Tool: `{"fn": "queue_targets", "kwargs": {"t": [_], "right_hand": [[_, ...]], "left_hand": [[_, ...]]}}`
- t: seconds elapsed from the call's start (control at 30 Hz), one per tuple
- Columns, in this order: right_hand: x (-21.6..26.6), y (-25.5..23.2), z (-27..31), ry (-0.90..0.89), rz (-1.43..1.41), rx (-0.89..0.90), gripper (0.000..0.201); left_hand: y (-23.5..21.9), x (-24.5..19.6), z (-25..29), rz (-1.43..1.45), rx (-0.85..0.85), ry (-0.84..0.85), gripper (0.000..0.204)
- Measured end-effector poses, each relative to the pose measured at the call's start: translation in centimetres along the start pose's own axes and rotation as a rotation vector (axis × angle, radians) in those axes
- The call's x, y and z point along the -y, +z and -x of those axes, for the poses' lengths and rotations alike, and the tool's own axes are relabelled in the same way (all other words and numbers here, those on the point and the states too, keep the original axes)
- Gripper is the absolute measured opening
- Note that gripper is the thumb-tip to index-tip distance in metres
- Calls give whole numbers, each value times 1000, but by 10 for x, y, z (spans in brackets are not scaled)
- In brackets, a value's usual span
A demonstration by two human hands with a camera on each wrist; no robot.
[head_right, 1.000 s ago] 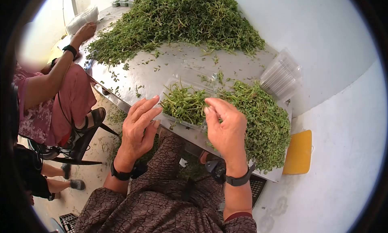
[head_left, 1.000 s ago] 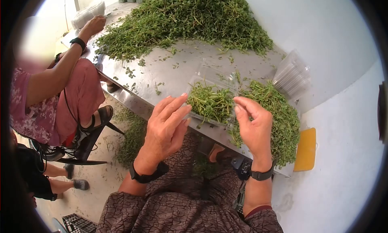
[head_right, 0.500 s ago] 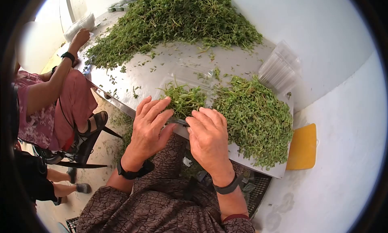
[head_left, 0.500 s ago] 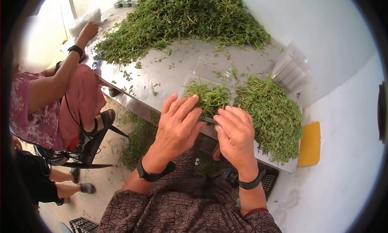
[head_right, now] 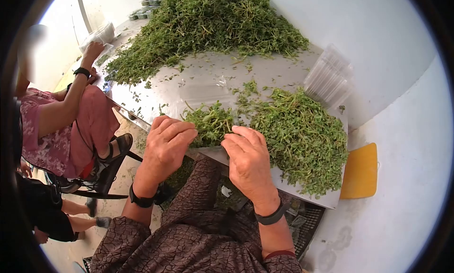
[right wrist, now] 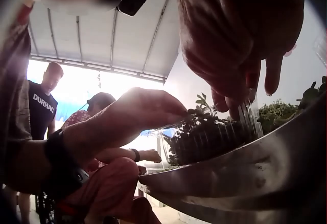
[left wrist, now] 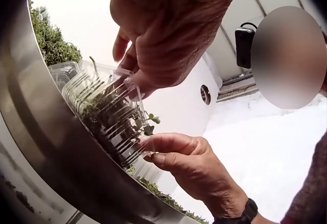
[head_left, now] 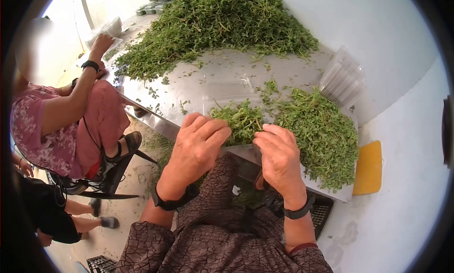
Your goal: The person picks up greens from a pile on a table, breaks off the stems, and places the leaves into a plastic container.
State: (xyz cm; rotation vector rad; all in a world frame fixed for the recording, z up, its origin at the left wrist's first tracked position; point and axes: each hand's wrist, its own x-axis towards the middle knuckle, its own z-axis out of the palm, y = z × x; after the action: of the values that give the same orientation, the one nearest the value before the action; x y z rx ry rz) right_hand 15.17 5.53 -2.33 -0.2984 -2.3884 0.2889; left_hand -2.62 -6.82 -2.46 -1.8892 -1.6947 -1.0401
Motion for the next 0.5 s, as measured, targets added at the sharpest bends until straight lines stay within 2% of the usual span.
{"fn": "queue_targets", "kwargs": {"t": [0.2,0.27,0.5], "right_hand": [[-1,0,1,12,-5,1,23],[-2,0,1,12,-9,0,23],[-4,1,1,19,-30,-11,23]], "left_hand": [[7,-5,-7,-42,50,-30,26],[5,-7,-7,85,135,-55,24],[1,4,-2,65,155,-20,26]]}}
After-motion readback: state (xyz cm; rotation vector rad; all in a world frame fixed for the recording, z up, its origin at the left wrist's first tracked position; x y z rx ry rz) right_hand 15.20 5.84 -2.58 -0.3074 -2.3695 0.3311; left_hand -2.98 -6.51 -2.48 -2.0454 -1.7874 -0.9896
